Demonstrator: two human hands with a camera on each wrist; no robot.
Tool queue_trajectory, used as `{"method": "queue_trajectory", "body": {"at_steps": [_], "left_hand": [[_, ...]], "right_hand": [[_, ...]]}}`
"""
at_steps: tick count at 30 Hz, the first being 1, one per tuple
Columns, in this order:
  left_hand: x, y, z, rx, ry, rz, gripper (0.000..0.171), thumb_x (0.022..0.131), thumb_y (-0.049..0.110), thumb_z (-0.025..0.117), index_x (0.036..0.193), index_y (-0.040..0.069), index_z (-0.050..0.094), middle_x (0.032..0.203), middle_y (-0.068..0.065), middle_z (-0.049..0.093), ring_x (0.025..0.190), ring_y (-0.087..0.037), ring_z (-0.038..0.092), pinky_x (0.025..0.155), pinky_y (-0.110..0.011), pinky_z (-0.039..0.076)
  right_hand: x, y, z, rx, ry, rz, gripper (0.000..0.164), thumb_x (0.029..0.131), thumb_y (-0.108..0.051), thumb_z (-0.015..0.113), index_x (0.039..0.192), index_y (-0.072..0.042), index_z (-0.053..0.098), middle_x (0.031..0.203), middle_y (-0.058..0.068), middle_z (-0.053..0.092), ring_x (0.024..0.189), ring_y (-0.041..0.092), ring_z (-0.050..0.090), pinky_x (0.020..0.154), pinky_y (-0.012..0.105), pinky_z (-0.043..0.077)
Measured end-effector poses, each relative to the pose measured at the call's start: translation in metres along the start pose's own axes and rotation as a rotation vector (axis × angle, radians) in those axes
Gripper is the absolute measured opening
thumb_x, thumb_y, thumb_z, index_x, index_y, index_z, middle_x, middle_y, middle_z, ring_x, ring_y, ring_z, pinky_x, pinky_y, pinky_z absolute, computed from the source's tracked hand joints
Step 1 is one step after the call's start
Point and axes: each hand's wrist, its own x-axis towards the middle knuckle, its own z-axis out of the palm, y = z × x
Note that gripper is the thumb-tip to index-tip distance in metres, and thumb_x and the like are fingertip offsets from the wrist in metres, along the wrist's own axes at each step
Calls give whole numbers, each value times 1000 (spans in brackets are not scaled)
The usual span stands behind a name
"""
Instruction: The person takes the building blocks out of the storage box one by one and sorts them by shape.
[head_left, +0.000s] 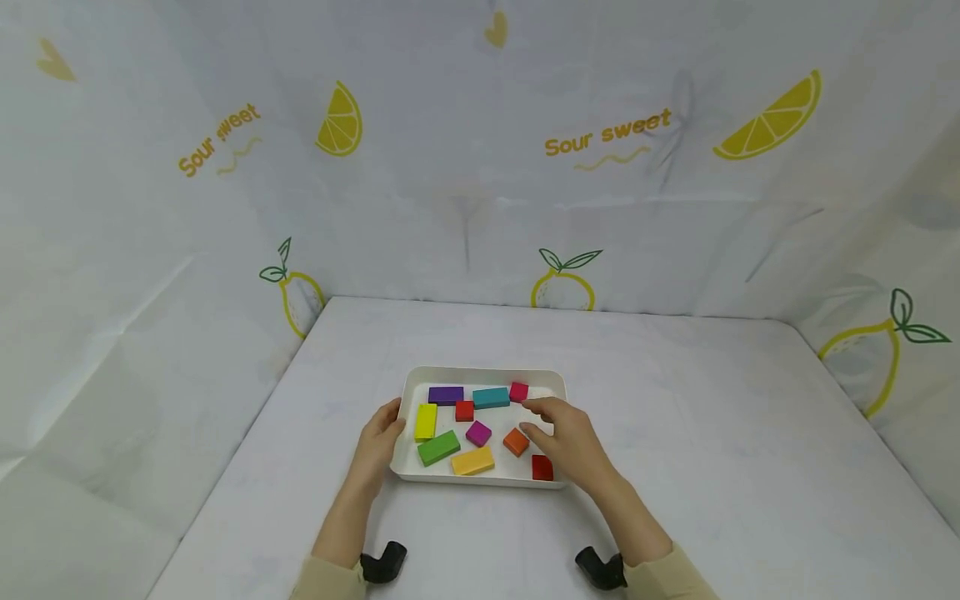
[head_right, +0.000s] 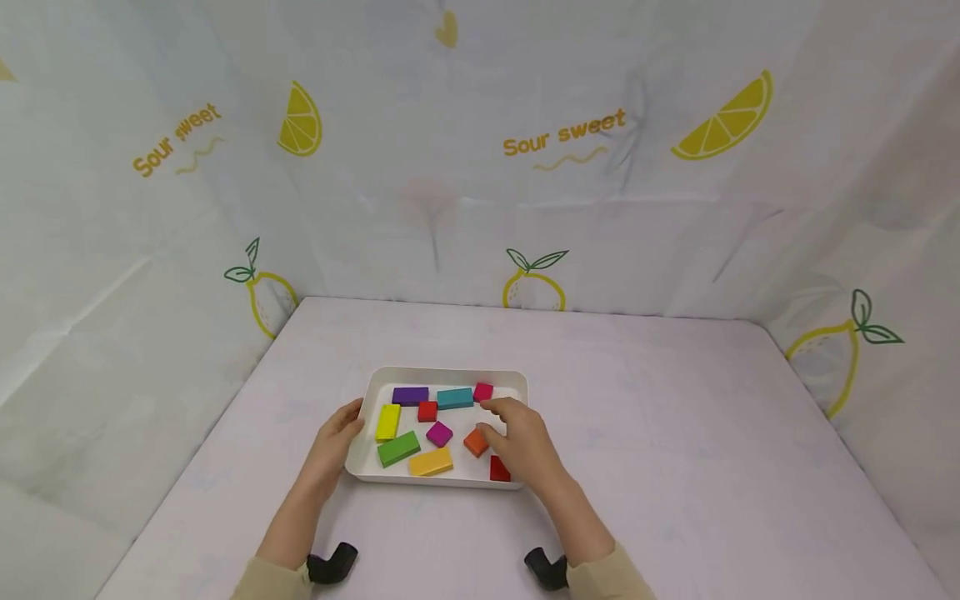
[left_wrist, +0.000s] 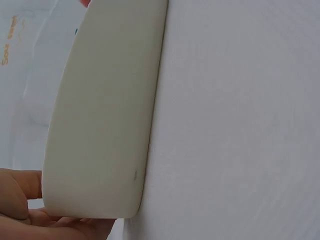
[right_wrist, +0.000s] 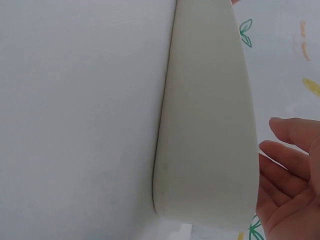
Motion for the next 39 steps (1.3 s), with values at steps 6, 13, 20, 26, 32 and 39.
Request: {"method": "queue_trajectory", "body": {"at_steps": [6,13,20,26,32,39], "left_hand": [[-3,-5,2,-44,5,-15,51,103,8,35,153,-1,29,159,-26,30,150,-42,27,123,-55,27],[-5,-9,1,-93,-9,4,51,103,6,33,153,-3,28,160,-27,28,150,-42,27,123,-56,27],[-6,-9,2,-115,-14,8,51,103,7,33,153,-2,28,159,-27,29,148,-42,29,122,-56,29],[-5,-10,2,-126,-16,10,51,103,7,33,153,-2,28,160,-27,28,149,-42,28,122,-57,28],[-4,-9,3,-145,-20,16,51,103,6,34,153,-2,27,160,-27,27,149,-42,27,122,-56,28],[-6,-12,1,-148,-19,3,51,104,6,33,153,-2,27,160,-27,27,149,-42,27,122,-56,28]], "right_hand": [[-1,0,9,39,14,26,38,86,-16,76,122,-8,68,120,8,72,107,29,69,91,42,60],[-2,-2,20,97,13,101,34,84,-10,76,118,-7,70,114,9,73,101,26,70,87,39,62],[-2,-3,27,97,28,157,36,82,-8,78,117,-5,70,111,11,73,99,24,69,88,38,61],[-1,-3,28,99,23,172,37,80,-8,79,116,-4,70,111,11,73,99,24,68,88,39,61],[1,-3,28,73,15,164,37,79,-8,81,114,-3,71,109,9,74,98,23,68,89,39,61],[-1,0,31,70,-3,149,38,77,-6,82,113,-3,71,108,8,74,94,19,67,86,36,61]]}}
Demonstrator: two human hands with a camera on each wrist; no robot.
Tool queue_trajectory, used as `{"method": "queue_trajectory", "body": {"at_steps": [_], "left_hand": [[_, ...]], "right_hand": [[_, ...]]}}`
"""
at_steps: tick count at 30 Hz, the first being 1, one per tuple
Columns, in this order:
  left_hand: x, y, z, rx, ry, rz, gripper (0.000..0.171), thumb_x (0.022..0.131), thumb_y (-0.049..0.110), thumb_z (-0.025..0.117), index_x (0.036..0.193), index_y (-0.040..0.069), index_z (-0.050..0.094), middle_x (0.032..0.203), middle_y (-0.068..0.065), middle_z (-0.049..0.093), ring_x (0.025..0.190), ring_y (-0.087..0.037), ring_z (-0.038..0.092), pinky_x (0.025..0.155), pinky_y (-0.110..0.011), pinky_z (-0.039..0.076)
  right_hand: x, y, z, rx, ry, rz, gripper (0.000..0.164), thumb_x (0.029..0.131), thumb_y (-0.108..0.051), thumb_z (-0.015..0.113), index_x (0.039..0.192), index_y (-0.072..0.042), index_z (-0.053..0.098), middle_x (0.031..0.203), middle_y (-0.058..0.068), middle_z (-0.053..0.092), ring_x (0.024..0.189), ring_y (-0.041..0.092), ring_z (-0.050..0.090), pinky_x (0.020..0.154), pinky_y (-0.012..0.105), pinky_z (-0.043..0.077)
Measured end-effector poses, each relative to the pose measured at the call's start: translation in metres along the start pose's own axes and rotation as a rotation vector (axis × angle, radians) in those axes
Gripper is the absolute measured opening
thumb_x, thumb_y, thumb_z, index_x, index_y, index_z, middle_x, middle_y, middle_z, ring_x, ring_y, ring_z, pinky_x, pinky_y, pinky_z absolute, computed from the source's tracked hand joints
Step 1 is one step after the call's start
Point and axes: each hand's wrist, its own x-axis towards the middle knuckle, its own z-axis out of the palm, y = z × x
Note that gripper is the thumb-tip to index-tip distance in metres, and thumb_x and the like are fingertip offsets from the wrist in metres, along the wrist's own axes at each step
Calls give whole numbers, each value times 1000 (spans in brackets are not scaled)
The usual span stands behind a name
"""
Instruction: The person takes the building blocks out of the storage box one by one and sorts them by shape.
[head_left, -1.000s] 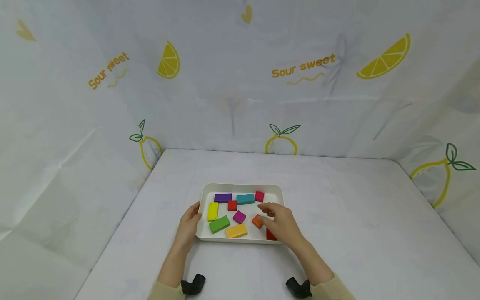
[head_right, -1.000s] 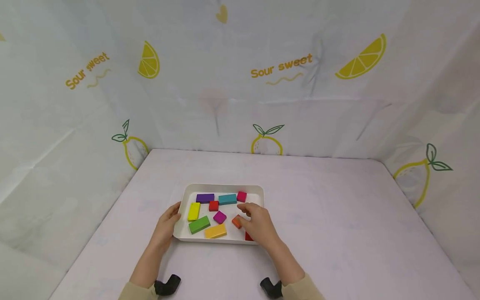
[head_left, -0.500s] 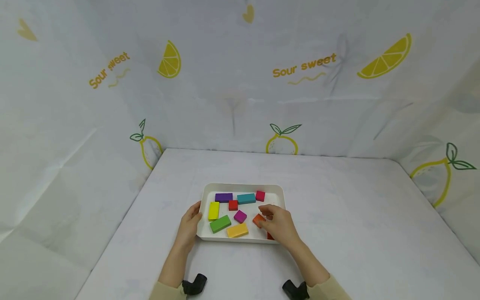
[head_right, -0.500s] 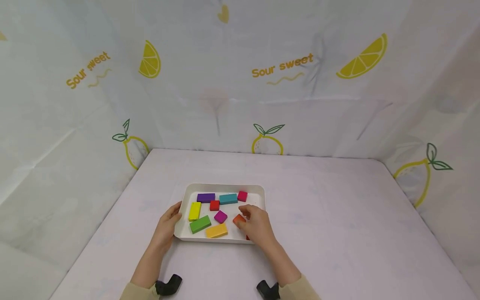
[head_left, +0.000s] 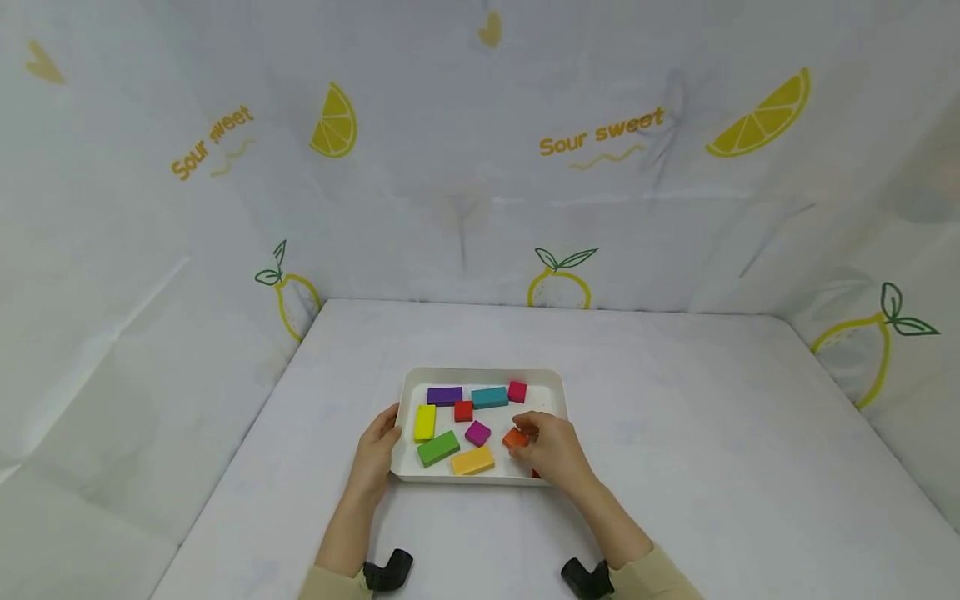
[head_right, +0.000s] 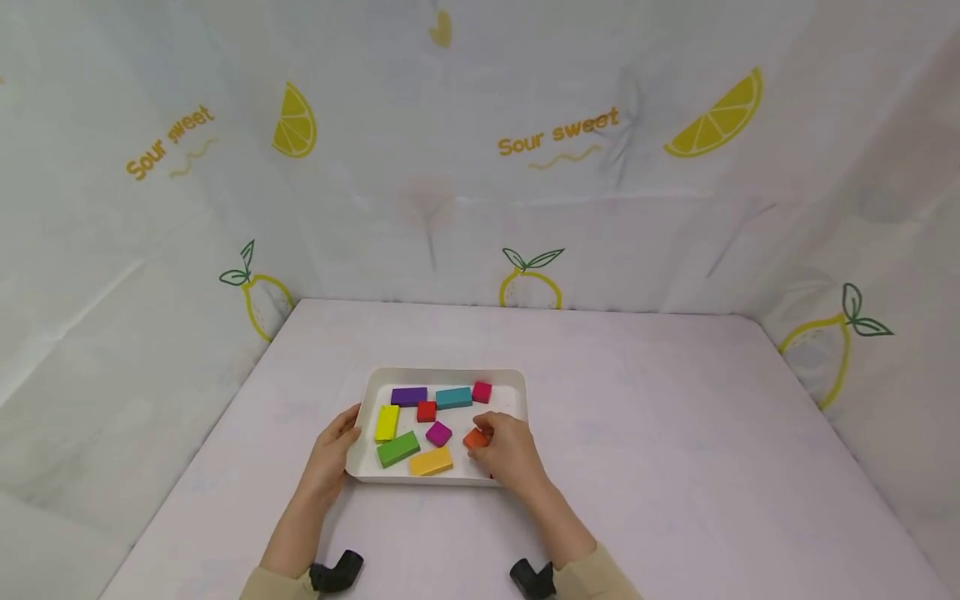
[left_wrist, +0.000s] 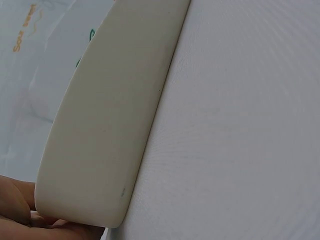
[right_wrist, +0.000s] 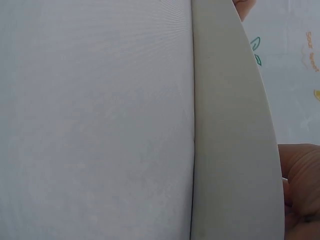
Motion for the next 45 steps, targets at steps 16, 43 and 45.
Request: {"method": "queue_trajectory", "body": {"at_steps": [16,43,45], "left_hand": [[-3,2,1,2,-7,7,51,104,7,33,154,-3,25,161,-28,24,151,-43,23,123,-56,25],[1,-2,1,-12,-2,6,51,104,6,34,154,-3,26,161,-27,25,151,-41,23,124,-54,25],[1,-2,1,-15,-2,7,51,104,5,33,154,-3,26,161,-27,25,151,-41,23,124,-54,25]], "right_hand": [[-2,3,0,-58,3,-40,34,79,-4,78,112,-2,71,104,8,74,89,16,63,82,35,62],[-2,0,-10,-8,-20,-12,38,81,-3,77,118,-6,70,113,5,73,103,22,67,89,38,61],[1,1,-19,5,-14,-5,40,81,-4,77,120,-8,69,115,5,72,106,24,67,90,39,61]]}}
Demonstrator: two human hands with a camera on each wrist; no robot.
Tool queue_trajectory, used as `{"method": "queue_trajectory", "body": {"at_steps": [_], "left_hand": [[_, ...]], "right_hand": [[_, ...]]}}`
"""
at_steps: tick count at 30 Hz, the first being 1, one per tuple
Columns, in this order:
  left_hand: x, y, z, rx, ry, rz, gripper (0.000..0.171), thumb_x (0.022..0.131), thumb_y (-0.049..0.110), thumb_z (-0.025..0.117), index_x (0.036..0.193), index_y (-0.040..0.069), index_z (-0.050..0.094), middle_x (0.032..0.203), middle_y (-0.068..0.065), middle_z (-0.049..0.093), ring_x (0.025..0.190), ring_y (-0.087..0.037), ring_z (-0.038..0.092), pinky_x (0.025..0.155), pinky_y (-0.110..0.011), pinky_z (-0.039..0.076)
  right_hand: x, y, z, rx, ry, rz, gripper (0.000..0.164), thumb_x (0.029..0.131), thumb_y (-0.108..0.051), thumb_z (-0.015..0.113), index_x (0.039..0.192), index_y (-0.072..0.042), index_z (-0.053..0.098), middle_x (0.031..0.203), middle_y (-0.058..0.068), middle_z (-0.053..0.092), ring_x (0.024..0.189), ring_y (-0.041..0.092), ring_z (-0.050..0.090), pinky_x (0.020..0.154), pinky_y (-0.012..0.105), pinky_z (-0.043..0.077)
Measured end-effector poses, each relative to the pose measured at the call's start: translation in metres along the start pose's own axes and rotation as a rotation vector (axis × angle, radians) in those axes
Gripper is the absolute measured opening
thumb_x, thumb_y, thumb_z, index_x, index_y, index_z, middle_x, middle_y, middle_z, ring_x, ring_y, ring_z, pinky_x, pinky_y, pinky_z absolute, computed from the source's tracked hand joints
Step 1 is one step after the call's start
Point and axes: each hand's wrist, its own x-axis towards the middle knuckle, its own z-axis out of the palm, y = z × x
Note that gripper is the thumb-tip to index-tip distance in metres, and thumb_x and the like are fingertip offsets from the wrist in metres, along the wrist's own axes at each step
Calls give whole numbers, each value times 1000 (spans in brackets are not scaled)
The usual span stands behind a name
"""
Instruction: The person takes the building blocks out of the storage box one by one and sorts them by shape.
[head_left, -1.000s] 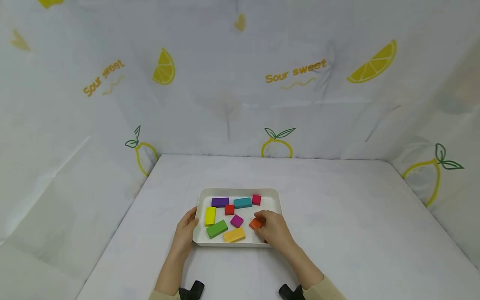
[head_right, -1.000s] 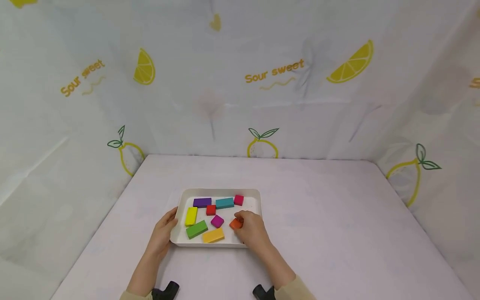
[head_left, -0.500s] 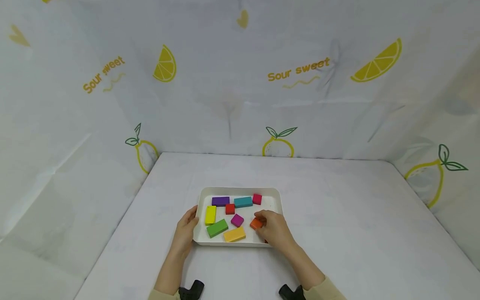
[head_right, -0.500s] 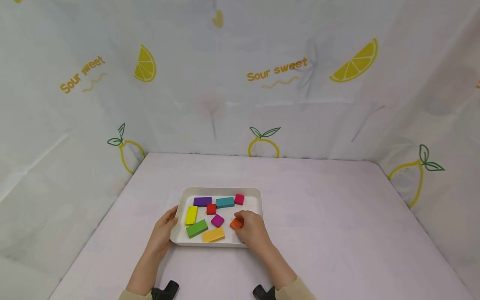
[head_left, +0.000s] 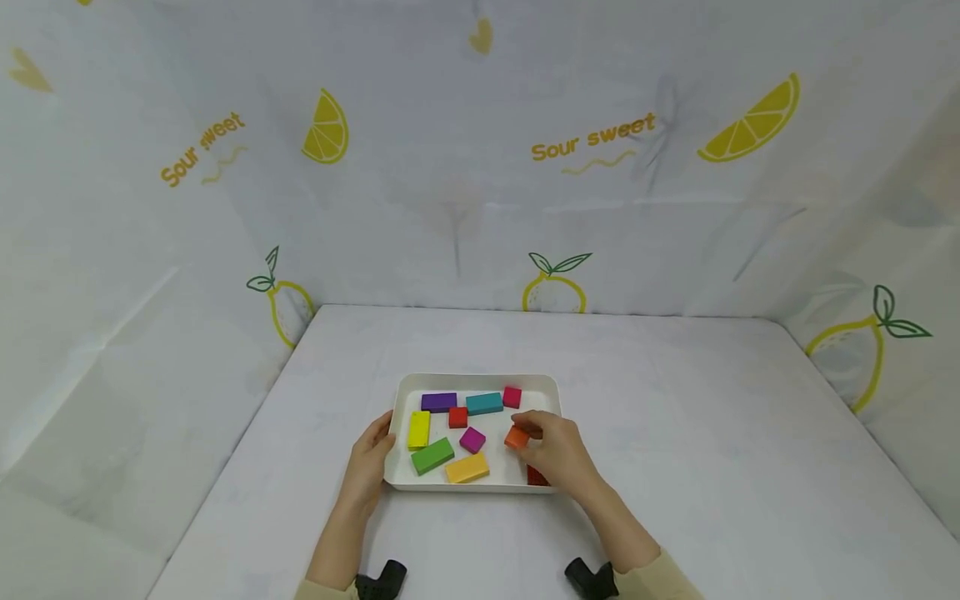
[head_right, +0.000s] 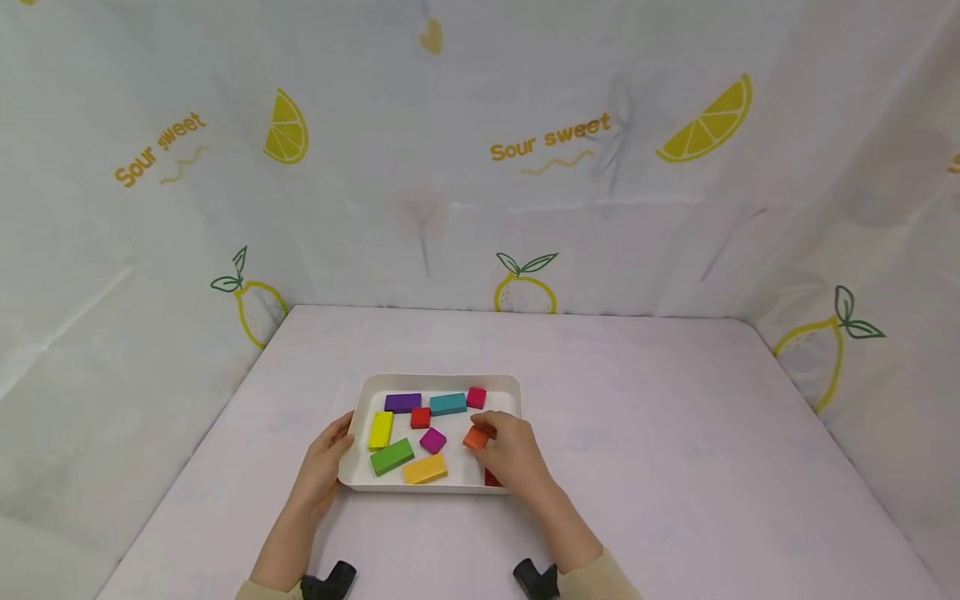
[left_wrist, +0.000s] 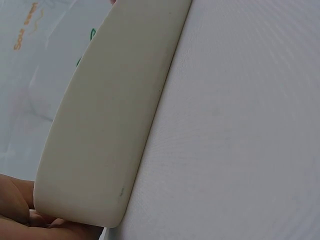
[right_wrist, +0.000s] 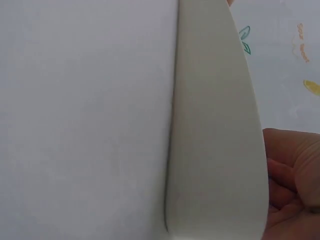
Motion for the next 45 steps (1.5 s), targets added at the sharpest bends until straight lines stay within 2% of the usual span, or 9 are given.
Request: {"method": "queue_trajectory", "body": {"at_steps": [4,11,16,29,45], "left_hand": [[0,1,0,-4,1,-4,51,104,6,33,154,-2,26,161,-27,24,151,-41,23,124,-54,25],[-2,0,1,2,-3,-16,51,105,6,33,154,-2,25,161,-27,24,151,-41,23,124,-54,25],[-3,0,0,-3,-2,2,51,104,5,33,154,-3,26,161,-27,25,151,-42,23,123,-55,25],[-2,0,0,-17,9,-2,50,104,5,34,153,-3,27,160,-27,26,151,-42,25,123,-55,26],[0,-2,0,-23,18,-7,49,104,8,35,153,1,31,160,-25,29,149,-40,30,122,-54,29]], "right_hand": [[11,11,-27,15,25,-31,43,83,-5,76,125,-8,67,119,8,71,109,29,68,90,41,61],[31,46,-83,44,80,-82,44,85,-3,73,128,-8,64,124,15,70,111,34,69,89,41,61],[42,66,-101,4,45,-62,42,87,-9,72,129,-8,64,126,14,69,114,33,67,91,40,60],[59,93,-97,-25,-99,-31,41,86,-3,66,127,-2,64,124,19,68,111,33,65,96,47,57],[62,100,-84,-15,-137,1,41,85,1,66,125,-3,65,124,19,68,110,30,63,96,45,56]]}}
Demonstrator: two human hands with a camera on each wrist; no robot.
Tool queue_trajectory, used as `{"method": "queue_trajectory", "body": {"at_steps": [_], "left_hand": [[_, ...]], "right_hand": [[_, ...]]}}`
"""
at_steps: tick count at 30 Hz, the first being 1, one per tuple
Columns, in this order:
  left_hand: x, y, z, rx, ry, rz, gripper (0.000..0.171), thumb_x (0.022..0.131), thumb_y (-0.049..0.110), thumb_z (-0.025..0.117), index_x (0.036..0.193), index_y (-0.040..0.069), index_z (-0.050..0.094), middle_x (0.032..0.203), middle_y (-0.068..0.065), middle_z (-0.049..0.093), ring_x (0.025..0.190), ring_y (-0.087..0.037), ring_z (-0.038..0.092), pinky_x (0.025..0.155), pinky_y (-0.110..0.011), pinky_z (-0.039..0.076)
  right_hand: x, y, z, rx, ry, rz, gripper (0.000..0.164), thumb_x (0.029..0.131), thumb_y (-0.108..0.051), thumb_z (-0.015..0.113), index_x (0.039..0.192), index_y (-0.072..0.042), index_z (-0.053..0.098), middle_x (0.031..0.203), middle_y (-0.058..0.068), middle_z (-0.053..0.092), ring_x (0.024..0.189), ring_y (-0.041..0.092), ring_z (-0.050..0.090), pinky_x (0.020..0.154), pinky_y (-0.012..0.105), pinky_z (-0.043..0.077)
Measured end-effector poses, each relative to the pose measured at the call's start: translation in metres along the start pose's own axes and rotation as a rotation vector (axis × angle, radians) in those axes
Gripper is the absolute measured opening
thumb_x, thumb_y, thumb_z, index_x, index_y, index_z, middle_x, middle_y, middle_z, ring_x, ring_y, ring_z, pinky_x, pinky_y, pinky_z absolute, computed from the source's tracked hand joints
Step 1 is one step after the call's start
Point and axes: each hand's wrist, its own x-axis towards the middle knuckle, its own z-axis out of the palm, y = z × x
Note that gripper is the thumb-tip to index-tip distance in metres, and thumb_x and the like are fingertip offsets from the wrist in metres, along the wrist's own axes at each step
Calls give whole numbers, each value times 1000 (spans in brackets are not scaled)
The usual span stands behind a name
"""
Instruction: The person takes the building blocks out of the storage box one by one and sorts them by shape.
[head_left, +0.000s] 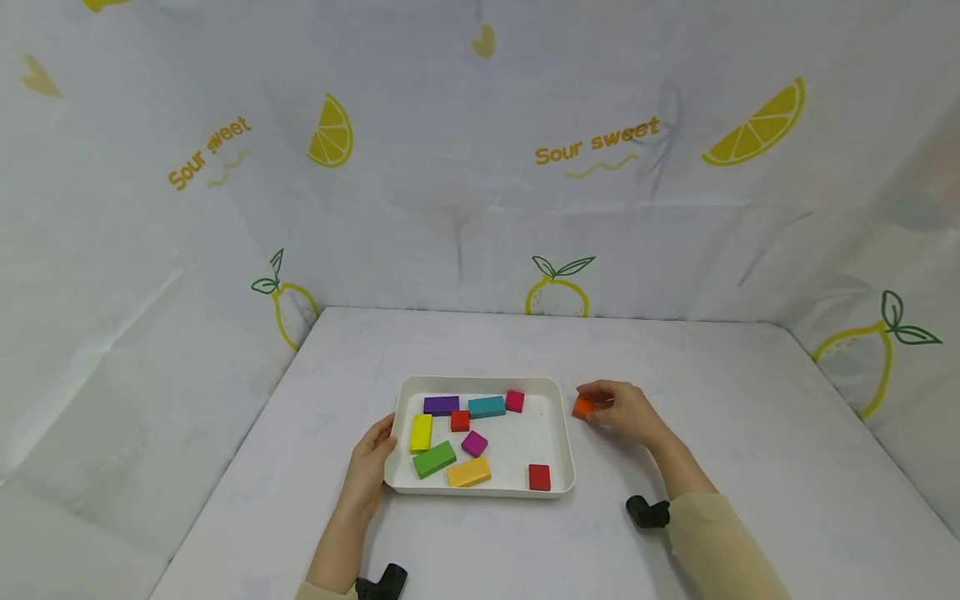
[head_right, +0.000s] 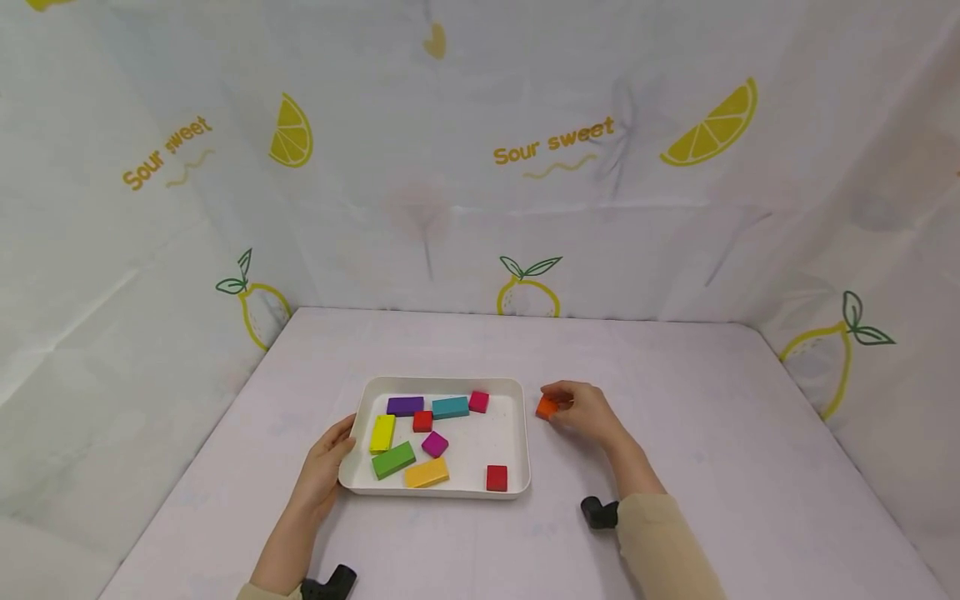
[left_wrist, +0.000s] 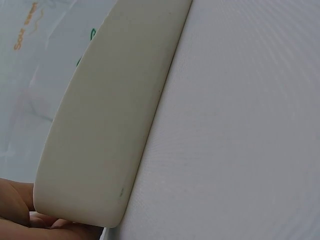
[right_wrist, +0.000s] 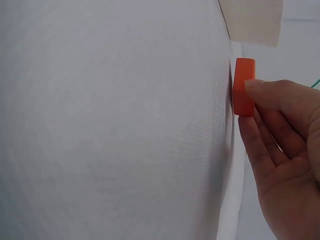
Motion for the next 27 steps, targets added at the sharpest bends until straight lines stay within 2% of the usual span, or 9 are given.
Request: {"method": "queue_trajectory", "body": {"at_steps": [10,27], "left_hand": [[-2,1,-1,-18,-11,-5,50,105,8,34,154,1,28,161,-25,26,150,-40,27,123,-54,28],[-3,2,0,-25,-15,0,50,104,6,34,153,-1,28,161,-26,26,151,-39,27,123,-53,28]], "right_hand": [[1,3,2,-12,7,4,39,84,0,66,123,-4,68,123,18,69,109,29,64,94,43,57],[-1,9,1,88,-15,-14,40,86,-2,69,126,-4,66,129,18,66,113,30,62,98,44,55]]}}
